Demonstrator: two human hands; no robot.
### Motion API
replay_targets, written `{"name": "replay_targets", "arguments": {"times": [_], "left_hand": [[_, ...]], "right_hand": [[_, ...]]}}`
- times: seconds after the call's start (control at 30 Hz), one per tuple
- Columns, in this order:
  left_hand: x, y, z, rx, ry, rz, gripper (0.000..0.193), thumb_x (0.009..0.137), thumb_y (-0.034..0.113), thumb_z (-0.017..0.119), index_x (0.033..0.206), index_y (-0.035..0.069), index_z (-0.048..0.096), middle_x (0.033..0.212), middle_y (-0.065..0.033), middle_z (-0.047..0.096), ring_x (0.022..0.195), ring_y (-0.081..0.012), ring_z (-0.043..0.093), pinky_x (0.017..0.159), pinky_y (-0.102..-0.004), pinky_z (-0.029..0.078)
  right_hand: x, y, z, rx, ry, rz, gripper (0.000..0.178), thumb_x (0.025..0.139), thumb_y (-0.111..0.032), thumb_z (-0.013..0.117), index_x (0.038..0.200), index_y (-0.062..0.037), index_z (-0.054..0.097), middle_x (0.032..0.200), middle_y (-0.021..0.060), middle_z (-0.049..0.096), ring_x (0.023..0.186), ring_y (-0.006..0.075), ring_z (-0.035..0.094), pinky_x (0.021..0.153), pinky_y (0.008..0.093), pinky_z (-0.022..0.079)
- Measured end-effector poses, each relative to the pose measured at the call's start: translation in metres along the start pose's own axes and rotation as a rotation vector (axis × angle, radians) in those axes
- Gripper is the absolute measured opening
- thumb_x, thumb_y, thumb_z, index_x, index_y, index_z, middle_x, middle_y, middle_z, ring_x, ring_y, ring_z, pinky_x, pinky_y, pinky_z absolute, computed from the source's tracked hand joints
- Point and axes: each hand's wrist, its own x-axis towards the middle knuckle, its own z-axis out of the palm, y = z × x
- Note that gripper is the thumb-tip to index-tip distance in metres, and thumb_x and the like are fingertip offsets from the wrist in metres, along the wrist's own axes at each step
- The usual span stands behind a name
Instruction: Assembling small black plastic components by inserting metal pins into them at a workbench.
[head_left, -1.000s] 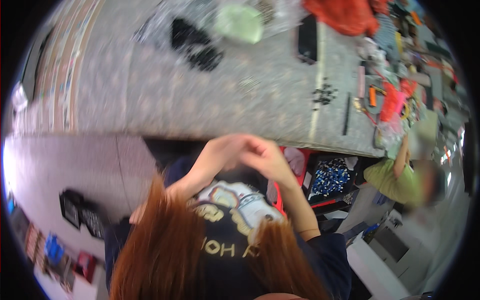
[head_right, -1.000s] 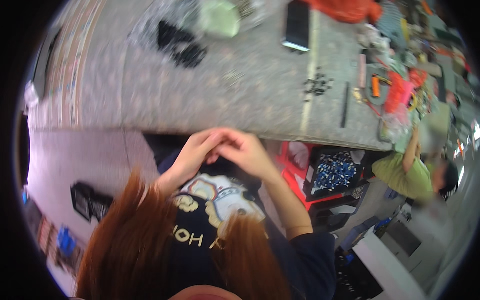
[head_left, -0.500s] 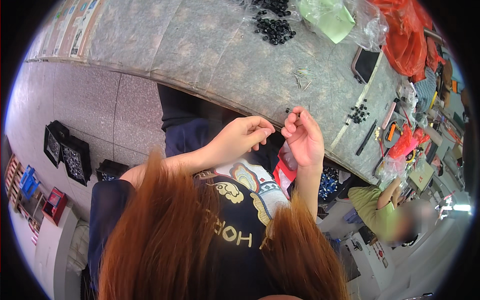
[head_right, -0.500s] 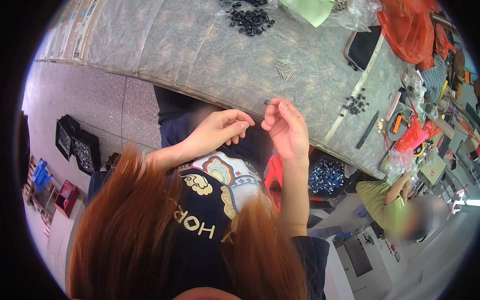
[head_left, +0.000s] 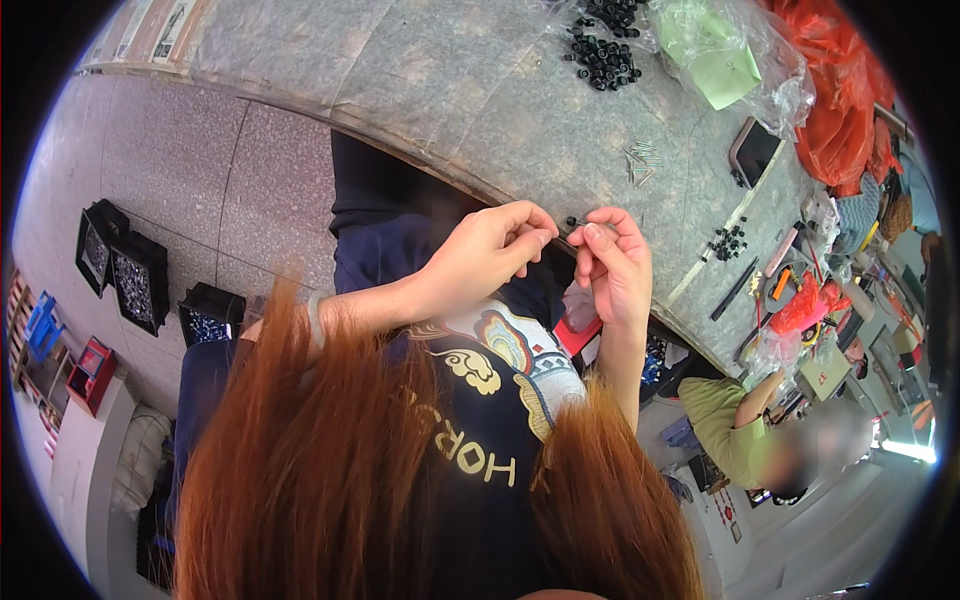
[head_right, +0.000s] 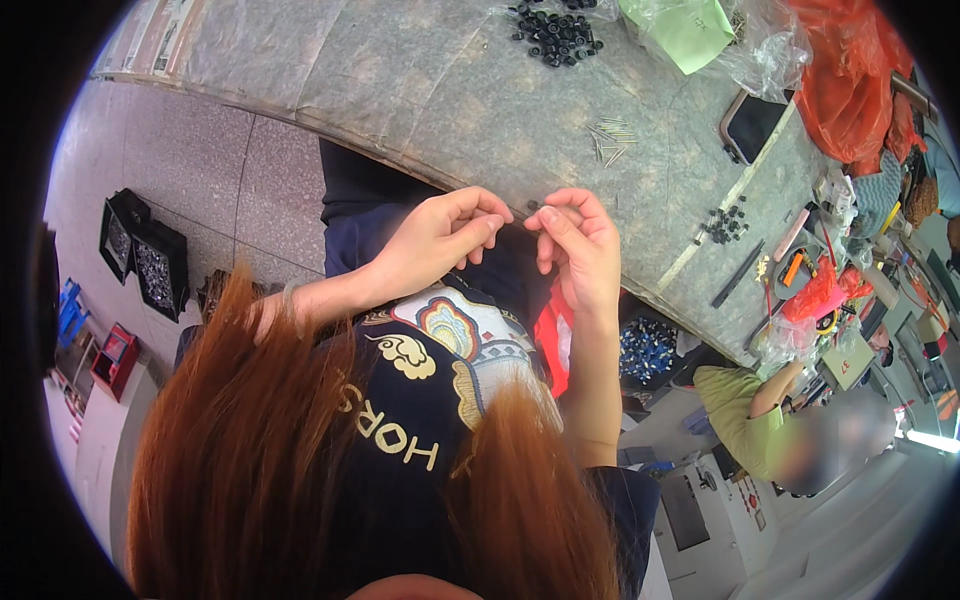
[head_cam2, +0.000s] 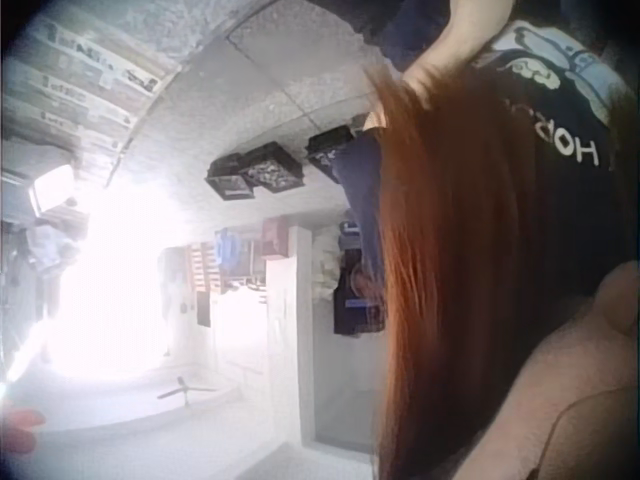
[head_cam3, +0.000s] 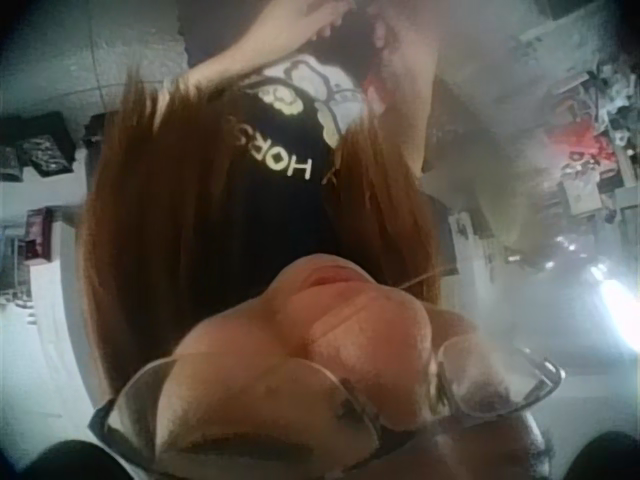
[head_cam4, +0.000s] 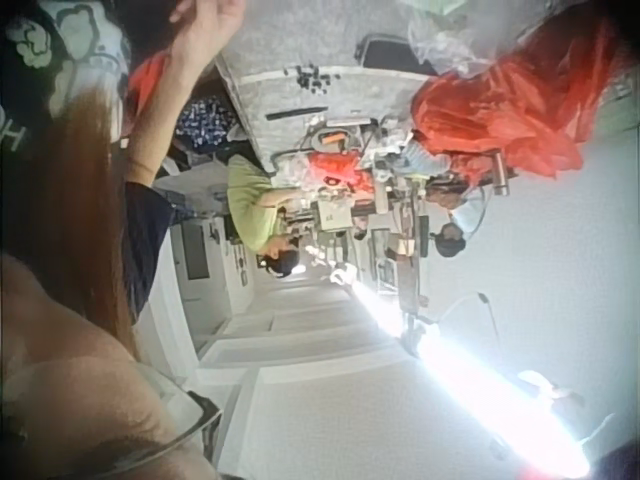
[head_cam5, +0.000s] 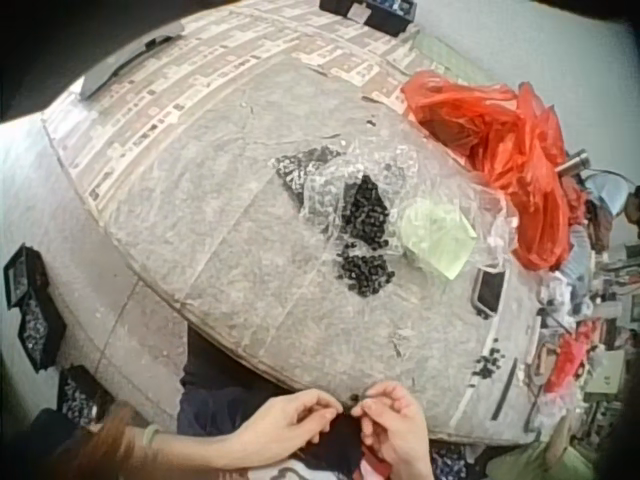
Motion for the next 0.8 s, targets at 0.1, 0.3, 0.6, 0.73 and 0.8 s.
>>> {"name": "replay_targets", "arguments": {"times": [0.1,0.3,0.6,0.73,0.8], "left_hand": [[-0.001,-0.001,-0.003,-0.002,0.027,-0.009,0.017,0.084,0.014,0.049,0.091,-0.001,0.053,0.069,-0.0022,0.053,0.059,-0.0077,0.049,0.052,-0.0227,0.042],[0.002,-0.003,-0.003,0.177,0.014,0.107,0.024,0.079,0.017,0.058,0.091,-0.001,0.048,0.07,-0.006,0.054,0.058,-0.0102,0.051,0.051,-0.024,0.041],[0.02,0.011,0.004,0.244,-0.056,0.112,0.039,0.077,0.024,0.061,0.103,-0.003,0.05,0.062,-0.0064,0.055,0.055,-0.0109,0.051,0.051,-0.0245,0.04],[0.029,0.018,0.003,0.205,-0.143,-0.002,0.04,0.077,0.021,0.061,0.11,0.001,0.051,0.061,-0.0005,0.053,0.052,-0.005,0.046,0.046,-0.0205,0.038],[0.032,0.014,0.0,0.165,-0.169,-0.042,0.038,0.077,0.02,0.061,0.108,0.001,0.052,0.06,-0.0001,0.054,0.051,-0.0048,0.045,0.046,-0.0203,0.038]], "right_hand": [[-0.004,0.002,0.005,-0.058,0.002,-0.022,0.015,0.079,-0.005,0.055,0.093,-0.002,0.05,0.075,0.0095,0.06,0.051,0.0077,0.05,0.042,0.0181,0.04],[-0.005,0.009,0.009,-0.213,-0.003,-0.059,0.017,0.078,-0.004,0.056,0.094,-0.0016,0.05,0.075,0.0069,0.06,0.057,0.0071,0.053,0.047,0.0179,0.041],[-0.001,0.007,0.006,-0.136,-0.012,-0.056,0.007,0.079,-0.006,0.057,0.083,-0.0004,0.054,0.07,0.007,0.059,0.059,0.0108,0.056,0.052,0.0208,0.045],[0.002,0.005,0.001,-0.076,-0.045,-0.012,0.007,0.078,-0.005,0.057,0.08,0.0003,0.054,0.069,0.008,0.059,0.059,0.0119,0.056,0.054,0.022,0.046],[0.003,0.007,-0.001,-0.057,-0.059,0.016,0.007,0.078,-0.005,0.058,0.08,0.0005,0.054,0.068,0.0082,0.059,0.059,0.0122,0.056,0.055,0.0222,0.046]]}}
